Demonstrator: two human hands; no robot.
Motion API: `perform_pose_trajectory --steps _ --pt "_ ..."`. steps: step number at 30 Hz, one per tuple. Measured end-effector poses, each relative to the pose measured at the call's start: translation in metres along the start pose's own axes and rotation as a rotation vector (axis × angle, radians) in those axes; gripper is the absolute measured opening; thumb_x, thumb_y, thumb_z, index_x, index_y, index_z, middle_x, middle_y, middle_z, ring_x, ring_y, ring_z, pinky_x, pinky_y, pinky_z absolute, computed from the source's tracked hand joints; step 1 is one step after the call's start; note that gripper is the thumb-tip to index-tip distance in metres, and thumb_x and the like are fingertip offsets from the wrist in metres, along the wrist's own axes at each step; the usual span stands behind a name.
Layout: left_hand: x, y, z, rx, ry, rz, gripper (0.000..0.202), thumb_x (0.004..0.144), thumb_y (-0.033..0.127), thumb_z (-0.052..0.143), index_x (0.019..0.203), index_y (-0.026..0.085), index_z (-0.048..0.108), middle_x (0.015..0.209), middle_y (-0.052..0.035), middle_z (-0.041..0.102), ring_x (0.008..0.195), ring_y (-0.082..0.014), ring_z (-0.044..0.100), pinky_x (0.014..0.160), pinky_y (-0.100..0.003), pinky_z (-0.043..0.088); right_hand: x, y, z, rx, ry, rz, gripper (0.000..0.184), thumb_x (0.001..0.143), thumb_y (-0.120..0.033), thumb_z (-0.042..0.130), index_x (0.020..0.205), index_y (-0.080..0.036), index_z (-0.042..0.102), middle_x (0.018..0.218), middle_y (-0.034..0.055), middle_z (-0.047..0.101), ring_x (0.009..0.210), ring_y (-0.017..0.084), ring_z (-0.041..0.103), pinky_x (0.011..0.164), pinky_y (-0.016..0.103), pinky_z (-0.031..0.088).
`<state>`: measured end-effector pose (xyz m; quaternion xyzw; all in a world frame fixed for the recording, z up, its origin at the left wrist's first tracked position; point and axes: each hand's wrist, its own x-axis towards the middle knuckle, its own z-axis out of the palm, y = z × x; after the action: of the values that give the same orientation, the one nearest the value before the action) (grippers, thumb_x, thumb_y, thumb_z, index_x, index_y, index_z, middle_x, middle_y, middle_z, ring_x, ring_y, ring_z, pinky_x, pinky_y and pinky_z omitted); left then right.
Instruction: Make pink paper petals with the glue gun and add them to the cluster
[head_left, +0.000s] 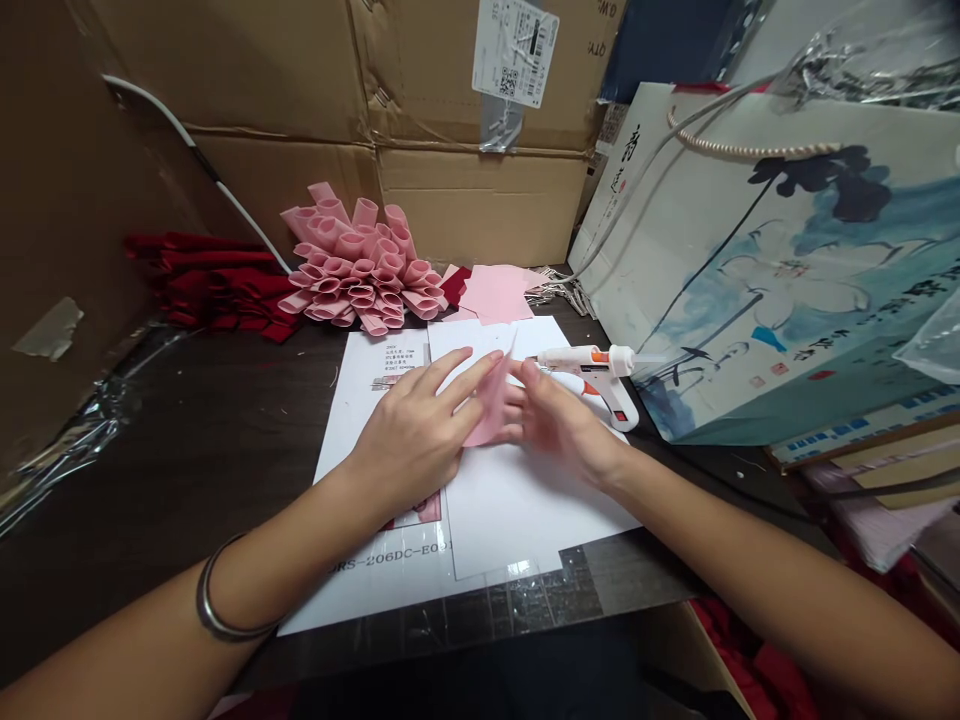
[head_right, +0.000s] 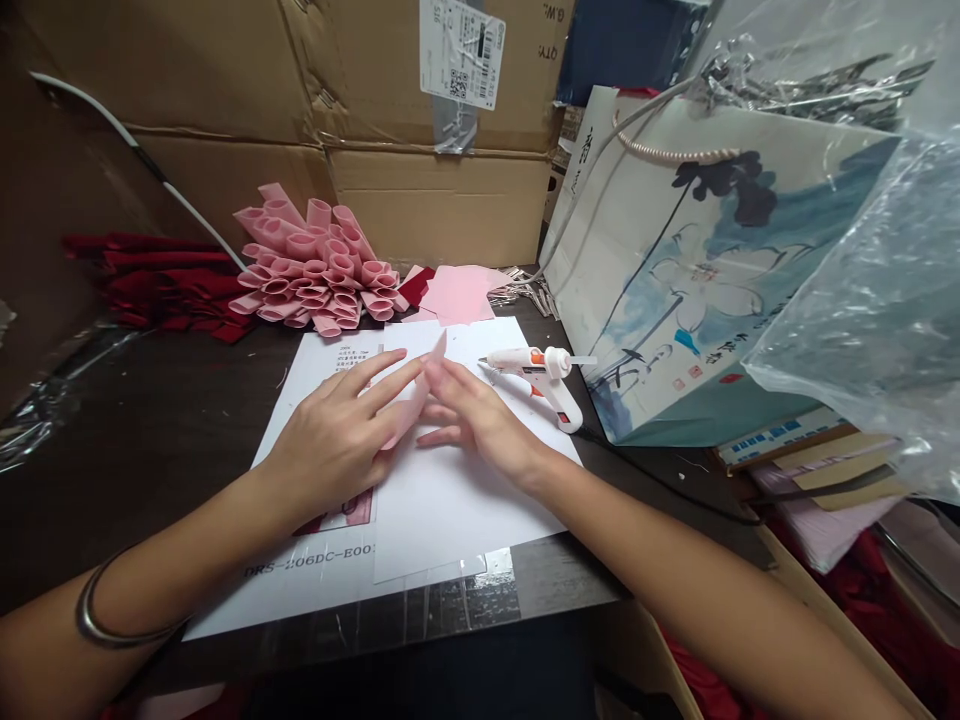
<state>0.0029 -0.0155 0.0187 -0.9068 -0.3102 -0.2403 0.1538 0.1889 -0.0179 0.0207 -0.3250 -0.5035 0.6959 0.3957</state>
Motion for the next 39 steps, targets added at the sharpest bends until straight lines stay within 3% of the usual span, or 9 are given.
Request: perform_pose_trajectory --steps 3,8,14,22,26,30,33,36,39 --pt "0.0 0.0 -0.003 -0.01 -0.057 -0.004 0.032 0.071 -0.001 0.046 0.092 0.012 0.067 0.142 -0.0117 0.053 0.126 -0.037 0.049 0.09 -0.048 0.051 0.001 0.004 0.0 0.07 0.067 0.004 0.044 0.085 -0.048 0.065 0.12 -0.024 0.057 0.106 0.0058 0.065 0.092 0.019 0.062 0.079 0.033 0.053" --pt "-0.004 -0.003 0.005 -0.318 0.049 -0.225 0.026 0.072 0.003 0.051 0.088 0.014 0.067 0.131 -0.0093 0.062 0.113 -0.0314 0.056 0.091 -0.046 0.05 -0.002 -0.001 -0.001 0.047 0.228 0.091 0.049 0.079 -0.033 0.072 0.124 -0.021 0.057 0.116 0.0069 0.065 0.107 0.023 0.06 0.091 0.036 0.049" --pt "0.0 -0.005 0.01 -1.032 0.086 -0.656 0.012 0.087 0.022 0.054 0.082 0.016 0.063 0.092 -0.0053 0.069 0.087 -0.0199 0.062 0.079 -0.034 0.048 -0.002 -0.001 -0.007 0.168 0.105 -0.047 0.046 0.088 -0.056 0.053 0.121 -0.024 0.06 0.124 0.009 0.063 0.107 0.028 0.062 0.082 0.045 0.055" --pt "-0.002 -0.007 0.018 -1.431 0.182 -0.788 0.013 0.087 0.027 0.056 0.081 0.016 0.059 0.081 -0.0024 0.063 0.078 -0.0162 0.059 0.076 -0.03 0.046 -0.003 0.004 -0.008 -0.251 0.253 -0.133 0.023 0.081 -0.04 0.071 0.089 -0.018 0.073 0.094 0.0056 0.073 0.083 0.018 0.065 0.08 0.034 0.053" --pt "0.001 -0.005 0.014 -1.415 0.07 -0.712 0.018 0.082 0.027 0.067 0.095 0.017 0.061 0.094 -0.0047 0.067 0.085 -0.0175 0.062 0.079 -0.031 0.05 -0.004 0.005 -0.005 -0.379 0.335 -0.229 0.022 0.084 -0.037 0.067 0.077 -0.017 0.073 0.077 0.0028 0.071 0.068 0.014 0.062 0.067 0.031 0.053" --pt "0.004 -0.002 0.004 -1.226 -0.09 -0.717 0.016 0.081 0.028 0.068 0.088 0.015 0.061 0.081 -0.0043 0.066 0.071 -0.0154 0.062 0.066 -0.027 0.051 -0.003 0.005 -0.002 -0.301 0.534 -0.407 0.018 0.082 -0.036 0.069 0.081 -0.018 0.073 0.081 0.0028 0.071 0.072 0.014 0.063 0.065 0.031 0.057" --pt "0.006 0.009 0.0 -1.525 -0.251 -0.859 0.02 0.087 0.032 0.059 0.098 0.017 0.054 0.088 -0.0066 0.067 0.066 -0.0187 0.066 0.048 -0.027 0.051 -0.002 0.01 0.002 -0.162 0.589 -0.447 0.019 0.081 -0.037 0.069 0.087 -0.019 0.071 0.084 0.0026 0.07 0.071 0.014 0.064 0.058 0.028 0.059" --pt "0.007 0.019 0.002 -1.748 -0.361 -1.049 0.022 0.084 0.024 0.059 0.105 0.017 0.052 0.106 -0.0127 0.066 0.085 -0.0268 0.071 0.052 -0.032 0.057 -0.001 0.02 0.007 -0.133 0.549 -0.431 0.018 0.084 -0.036 0.067 0.089 -0.019 0.07 0.079 0.0007 0.069 0.061 0.011 0.062 0.054 0.026 0.058" --pt "0.007 0.008 0.01 -1.645 -0.007 -1.255 0.022 0.082 0.013 0.059 0.103 0.017 0.055 0.112 -0.0121 0.064 0.099 -0.024 0.067 0.073 -0.033 0.06 0.0 0.031 0.008 -0.164 0.515 -0.412 0.02 0.087 -0.035 0.064 0.094 -0.018 0.07 0.083 0.0018 0.071 0.063 0.011 0.063 0.055 0.024 0.057"
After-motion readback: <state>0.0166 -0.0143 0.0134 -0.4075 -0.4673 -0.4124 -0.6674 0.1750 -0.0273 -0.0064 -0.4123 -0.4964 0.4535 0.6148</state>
